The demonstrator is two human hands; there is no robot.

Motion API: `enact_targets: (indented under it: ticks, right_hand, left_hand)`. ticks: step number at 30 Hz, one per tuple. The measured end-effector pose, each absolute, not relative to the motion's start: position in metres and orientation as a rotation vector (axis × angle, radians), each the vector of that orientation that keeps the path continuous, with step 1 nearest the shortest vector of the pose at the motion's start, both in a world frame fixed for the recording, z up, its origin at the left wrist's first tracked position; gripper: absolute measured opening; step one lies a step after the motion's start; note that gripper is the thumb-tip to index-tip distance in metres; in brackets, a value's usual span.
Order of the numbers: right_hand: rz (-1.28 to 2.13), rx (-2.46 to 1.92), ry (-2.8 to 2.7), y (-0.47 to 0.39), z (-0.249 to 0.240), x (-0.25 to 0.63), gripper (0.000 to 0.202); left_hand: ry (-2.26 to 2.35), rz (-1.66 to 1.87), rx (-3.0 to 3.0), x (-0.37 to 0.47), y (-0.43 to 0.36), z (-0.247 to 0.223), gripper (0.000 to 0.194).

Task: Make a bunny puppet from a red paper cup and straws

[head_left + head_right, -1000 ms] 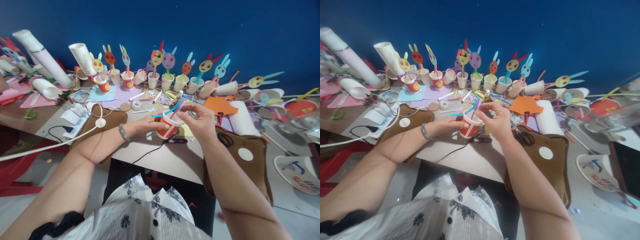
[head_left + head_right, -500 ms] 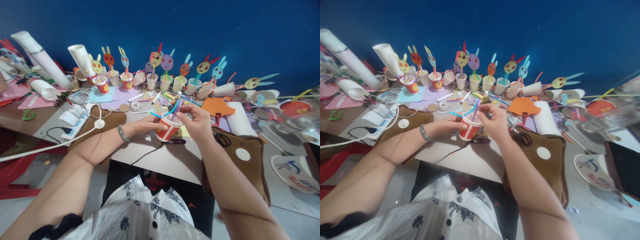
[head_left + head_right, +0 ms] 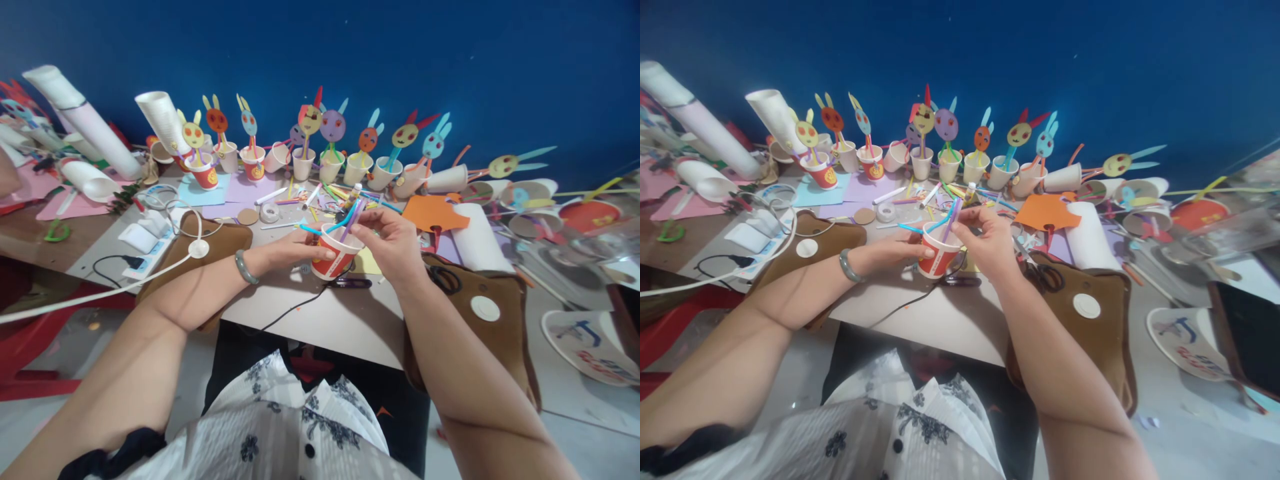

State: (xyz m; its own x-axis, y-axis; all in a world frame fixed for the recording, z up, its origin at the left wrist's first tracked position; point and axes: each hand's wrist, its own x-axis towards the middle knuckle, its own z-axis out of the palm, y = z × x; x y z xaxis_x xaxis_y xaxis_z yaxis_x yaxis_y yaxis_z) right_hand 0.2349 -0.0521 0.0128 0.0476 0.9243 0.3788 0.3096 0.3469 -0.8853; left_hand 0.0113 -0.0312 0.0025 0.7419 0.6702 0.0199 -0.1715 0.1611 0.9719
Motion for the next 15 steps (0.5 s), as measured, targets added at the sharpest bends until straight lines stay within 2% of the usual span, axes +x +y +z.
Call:
enact_targets:
  ticks: [9, 15]
  right_hand:
    - [0.661, -1.136, -1.317, -0.046, 0.01, 0.236, 0.035]
    - [0.719, -1.169, -1.318, -0.045, 0.007, 0.235, 0.036]
  left_hand:
    - [0.506, 0.79, 1.21, 0.011, -0.021, -0.001, 0.061]
    - [0.525, 0.854, 1.184, 0.01, -0.017, -0.005, 0.063]
